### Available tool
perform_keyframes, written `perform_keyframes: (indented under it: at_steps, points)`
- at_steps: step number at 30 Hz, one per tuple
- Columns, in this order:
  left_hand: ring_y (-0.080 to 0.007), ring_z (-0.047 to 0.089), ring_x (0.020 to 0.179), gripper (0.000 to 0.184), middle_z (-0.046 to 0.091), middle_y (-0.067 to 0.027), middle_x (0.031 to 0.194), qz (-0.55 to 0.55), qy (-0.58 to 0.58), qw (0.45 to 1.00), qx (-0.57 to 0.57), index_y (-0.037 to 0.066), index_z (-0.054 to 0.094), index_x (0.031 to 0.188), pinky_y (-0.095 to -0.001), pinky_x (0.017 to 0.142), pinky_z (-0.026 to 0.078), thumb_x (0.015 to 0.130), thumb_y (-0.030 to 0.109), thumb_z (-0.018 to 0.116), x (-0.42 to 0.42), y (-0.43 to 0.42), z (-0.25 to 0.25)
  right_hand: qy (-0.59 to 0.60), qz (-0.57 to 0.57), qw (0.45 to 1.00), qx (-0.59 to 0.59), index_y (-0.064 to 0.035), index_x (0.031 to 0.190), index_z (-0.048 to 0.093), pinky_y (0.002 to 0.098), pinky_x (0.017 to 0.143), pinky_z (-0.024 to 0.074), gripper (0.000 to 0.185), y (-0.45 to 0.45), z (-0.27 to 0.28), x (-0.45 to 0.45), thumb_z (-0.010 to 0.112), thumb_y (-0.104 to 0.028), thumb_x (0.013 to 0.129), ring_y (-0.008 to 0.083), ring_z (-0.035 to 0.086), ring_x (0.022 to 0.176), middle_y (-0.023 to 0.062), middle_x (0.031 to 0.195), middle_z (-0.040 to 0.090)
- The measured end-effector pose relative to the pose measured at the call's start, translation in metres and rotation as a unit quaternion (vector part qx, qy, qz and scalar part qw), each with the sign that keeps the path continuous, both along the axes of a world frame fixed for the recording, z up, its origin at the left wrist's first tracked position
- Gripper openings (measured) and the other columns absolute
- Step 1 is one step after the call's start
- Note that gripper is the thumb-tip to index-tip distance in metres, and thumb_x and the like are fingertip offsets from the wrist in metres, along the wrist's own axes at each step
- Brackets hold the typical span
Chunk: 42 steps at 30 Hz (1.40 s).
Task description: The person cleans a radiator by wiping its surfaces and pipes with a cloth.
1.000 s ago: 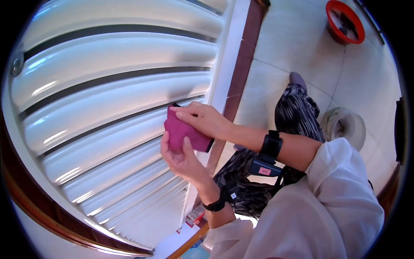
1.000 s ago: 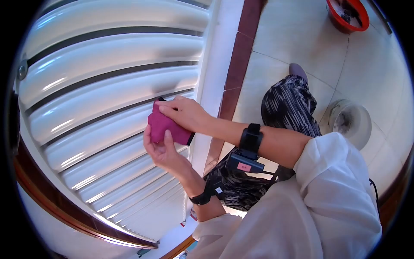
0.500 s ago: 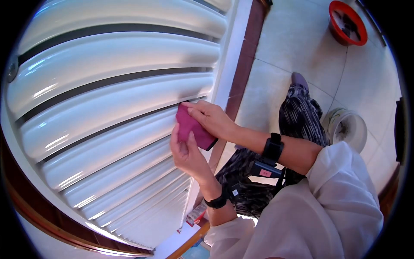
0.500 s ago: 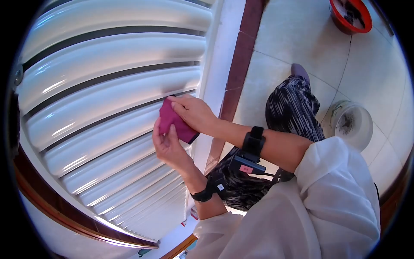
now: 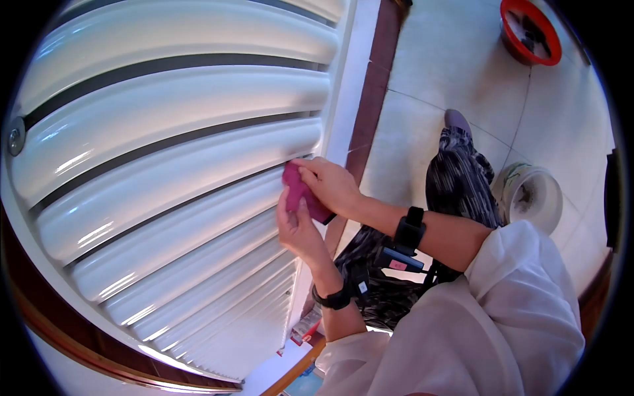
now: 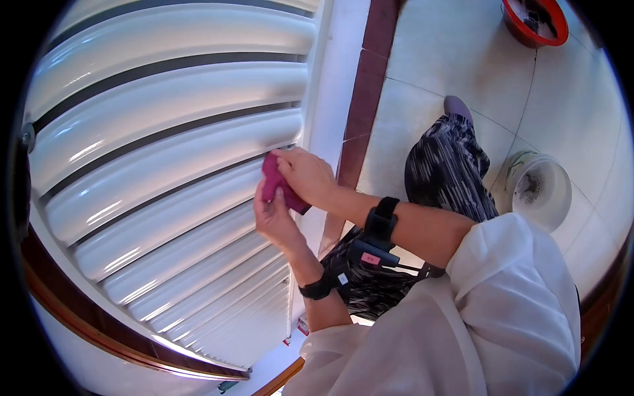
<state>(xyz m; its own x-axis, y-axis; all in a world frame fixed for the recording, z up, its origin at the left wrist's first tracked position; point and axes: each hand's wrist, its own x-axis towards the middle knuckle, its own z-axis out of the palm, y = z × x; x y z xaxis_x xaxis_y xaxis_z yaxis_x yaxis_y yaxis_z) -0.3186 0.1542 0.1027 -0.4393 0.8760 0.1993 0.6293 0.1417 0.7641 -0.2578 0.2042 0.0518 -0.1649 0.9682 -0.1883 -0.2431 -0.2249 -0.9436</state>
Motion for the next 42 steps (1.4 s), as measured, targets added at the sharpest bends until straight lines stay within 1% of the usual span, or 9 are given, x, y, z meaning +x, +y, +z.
perform_keyframes:
  at_steps: [3, 7, 14, 18, 25, 32, 35, 37, 42]
  points:
    - [-0.0174, 0.058, 0.099, 0.032, 0.060, -0.0133, 0.110, 0.007, -0.059, 0.998, 0.006, -0.005, 0.053, 0.118, -0.0282, 0.085, 0.048, 0.086, -0.005, 0.056, -0.001, 0.001, -0.007, -0.056, 0.021, 0.997, -0.044, -0.0070, 0.120, 0.057, 0.0324, 0.075, 0.0462, 0.033, 0.002, -0.009, -0.003, 0.051, -0.021, 0.091, 0.0260, 0.061, 0.088, 0.0159, 0.096, 0.062]
    - [-0.0169, 0.060, 0.094, 0.030, 0.063, -0.0119, 0.105, -0.002, 0.059, 0.994, 0.090, -0.004, 0.056, 0.115, -0.0277, 0.083, 0.049, 0.085, -0.006, 0.055, 0.009, -0.006, 0.018, 0.148, -0.001, 0.988, 0.046, -0.0101, 0.123, 0.056, 0.0301, 0.079, 0.0451, 0.033, 0.001, 0.001, -0.013, 0.051, -0.020, 0.091, 0.0250, 0.060, 0.093, 0.0145, 0.095, 0.062]
    - [-0.0144, 0.058, 0.094, 0.030, 0.063, -0.0099, 0.105, 0.001, 0.002, 1.000, -0.013, -0.003, 0.057, 0.115, -0.0264, 0.082, 0.048, 0.085, -0.003, 0.058, -0.006, -0.003, -0.016, -0.084, -0.004, 0.995, -0.054, -0.0145, 0.121, 0.058, 0.0353, 0.074, 0.0458, 0.031, -0.007, -0.011, -0.005, 0.048, -0.018, 0.092, 0.0306, 0.059, 0.083, 0.0146, 0.091, 0.060]
    - [-0.0138, 0.058, 0.093, 0.030, 0.063, -0.0091, 0.105, 0.018, 0.022, 1.000, -0.006, -0.002, 0.057, 0.115, -0.0260, 0.081, 0.048, 0.085, -0.003, 0.058, -0.001, -0.002, -0.021, -0.106, -0.010, 0.994, -0.028, -0.0120, 0.122, 0.056, 0.0352, 0.072, 0.0458, 0.032, -0.003, -0.027, -0.011, 0.048, -0.018, 0.092, 0.0303, 0.060, 0.079, 0.0140, 0.091, 0.060]
    - [-0.0170, 0.060, 0.095, 0.031, 0.063, -0.0120, 0.107, 0.047, 0.089, 0.992, 0.074, -0.003, 0.055, 0.117, -0.0281, 0.084, 0.049, 0.086, -0.006, 0.054, 0.012, -0.015, 0.023, 0.088, 0.007, 0.990, 0.108, -0.0092, 0.125, 0.053, 0.0320, 0.077, 0.0439, 0.034, -0.002, 0.010, -0.011, 0.047, -0.019, 0.093, 0.0282, 0.056, 0.088, 0.0144, 0.092, 0.057]
    - [-0.0165, 0.060, 0.096, 0.029, 0.062, -0.0128, 0.108, -0.011, 0.065, 0.998, 0.007, -0.002, 0.056, 0.116, -0.0281, 0.082, 0.049, 0.087, -0.003, 0.054, -0.010, -0.001, -0.035, -0.113, 0.002, 0.993, -0.044, -0.0139, 0.119, 0.056, 0.0419, 0.077, 0.0468, 0.032, -0.004, -0.021, -0.013, 0.041, -0.024, 0.093, 0.0351, 0.058, 0.089, 0.0151, 0.098, 0.058]
    - [-0.0231, 0.061, 0.098, 0.034, 0.059, -0.0148, 0.114, -0.034, 0.179, 0.982, -0.044, 0.003, 0.055, 0.120, -0.0298, 0.081, 0.049, 0.085, 0.000, 0.057, -0.014, 0.000, -0.016, -0.069, -0.054, 0.996, -0.004, -0.0086, 0.120, 0.055, 0.0417, 0.080, 0.0453, 0.034, -0.005, -0.032, -0.028, 0.042, -0.027, 0.093, 0.0379, 0.056, 0.093, 0.0189, 0.097, 0.058]
    - [-0.0248, 0.058, 0.106, 0.042, 0.053, -0.0151, 0.125, -0.002, 0.072, 0.997, -0.042, 0.002, 0.050, 0.124, -0.0313, 0.081, 0.050, 0.083, 0.001, 0.060, 0.002, -0.009, 0.016, -0.042, -0.036, 0.998, 0.027, -0.0062, 0.125, 0.050, 0.0403, 0.080, 0.0449, 0.041, -0.006, -0.025, -0.025, 0.045, -0.030, 0.092, 0.0370, 0.056, 0.093, 0.0204, 0.098, 0.056]
    - [-0.0300, 0.046, 0.120, 0.045, 0.046, -0.0172, 0.132, 0.030, 0.422, 0.896, 0.139, 0.001, 0.051, 0.122, -0.0397, 0.093, 0.043, 0.078, -0.002, 0.061, -0.025, -0.070, 0.132, -0.082, -0.015, 0.976, 0.199, -0.0058, 0.137, 0.035, 0.0383, 0.074, 0.0458, 0.061, -0.022, 0.019, -0.017, 0.058, -0.030, 0.086, 0.0344, 0.055, 0.085, 0.0181, 0.097, 0.050]
